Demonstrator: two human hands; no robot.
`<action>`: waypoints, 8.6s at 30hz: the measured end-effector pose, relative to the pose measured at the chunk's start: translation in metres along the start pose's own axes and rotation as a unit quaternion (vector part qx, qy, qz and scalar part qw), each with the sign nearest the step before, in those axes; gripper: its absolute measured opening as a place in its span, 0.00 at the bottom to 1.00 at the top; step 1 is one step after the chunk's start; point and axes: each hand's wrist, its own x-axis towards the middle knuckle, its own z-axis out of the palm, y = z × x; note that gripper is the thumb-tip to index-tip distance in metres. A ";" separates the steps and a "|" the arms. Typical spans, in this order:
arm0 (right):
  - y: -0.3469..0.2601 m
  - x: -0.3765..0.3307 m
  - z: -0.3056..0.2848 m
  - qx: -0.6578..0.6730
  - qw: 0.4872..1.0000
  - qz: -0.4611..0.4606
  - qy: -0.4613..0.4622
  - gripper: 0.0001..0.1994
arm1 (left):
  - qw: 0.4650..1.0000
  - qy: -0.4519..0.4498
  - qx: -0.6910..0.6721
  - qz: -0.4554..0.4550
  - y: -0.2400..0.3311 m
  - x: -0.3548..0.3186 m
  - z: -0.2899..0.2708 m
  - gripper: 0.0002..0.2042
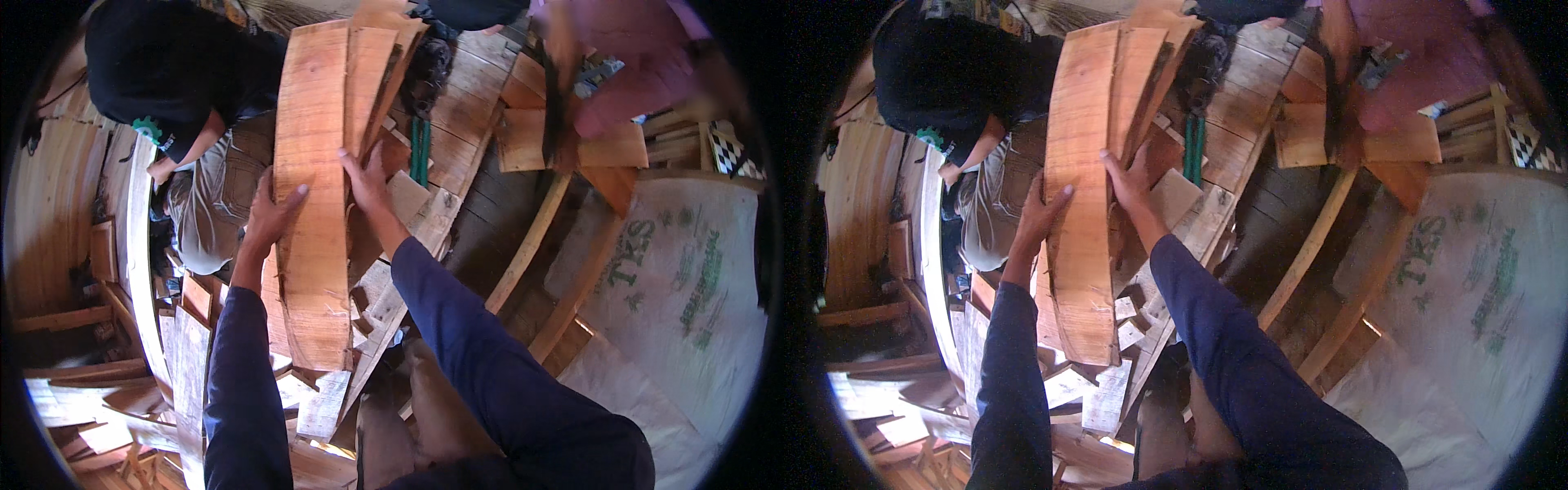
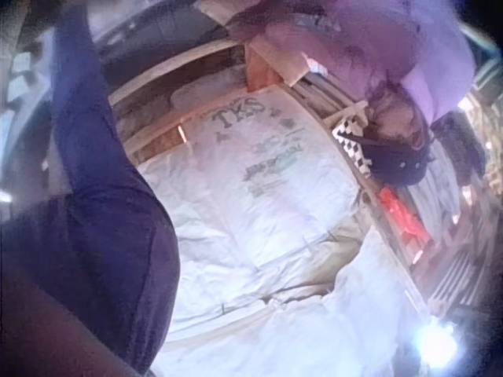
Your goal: The person assembles a wooden structure by fitting planks into a frame and securing them with a hammer. They also sort through a pile of wooden scraps to select appropriate pieces for the assembly.
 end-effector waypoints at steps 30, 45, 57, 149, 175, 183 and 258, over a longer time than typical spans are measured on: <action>0.037 -0.596 -0.247 -0.366 0.895 0.252 -0.045 0.28 | 0.572 -0.076 0.134 0.806 0.408 -0.443 -0.219 0.18; -0.021 -0.663 -0.269 -0.372 0.886 0.269 0.059 0.26 | 0.572 -0.196 0.216 0.767 0.421 -0.472 -0.183 0.19; 0.098 -0.761 -0.286 -0.287 0.884 0.359 0.090 0.26 | 0.515 -0.183 0.313 0.777 0.470 -0.499 -0.162 0.20; 0.115 -0.724 -0.220 -0.161 0.911 0.369 0.088 0.22 | 0.995 -0.100 -0.016 -0.018 -0.269 -0.286 0.020 0.25; 0.167 -0.388 -0.056 -0.101 0.967 0.203 -0.117 0.30 | 0.852 0.028 -0.410 -0.324 -0.204 -0.328 -0.008 0.18; 0.213 -0.299 0.008 -0.019 0.998 -0.042 -0.030 0.25 | 0.962 -0.182 0.152 0.137 0.034 -0.334 0.011 0.13; 0.125 -0.884 -0.173 0.054 0.820 0.329 0.466 0.41 | 0.483 -0.831 0.274 0.031 -0.135 -0.624 0.292 0.30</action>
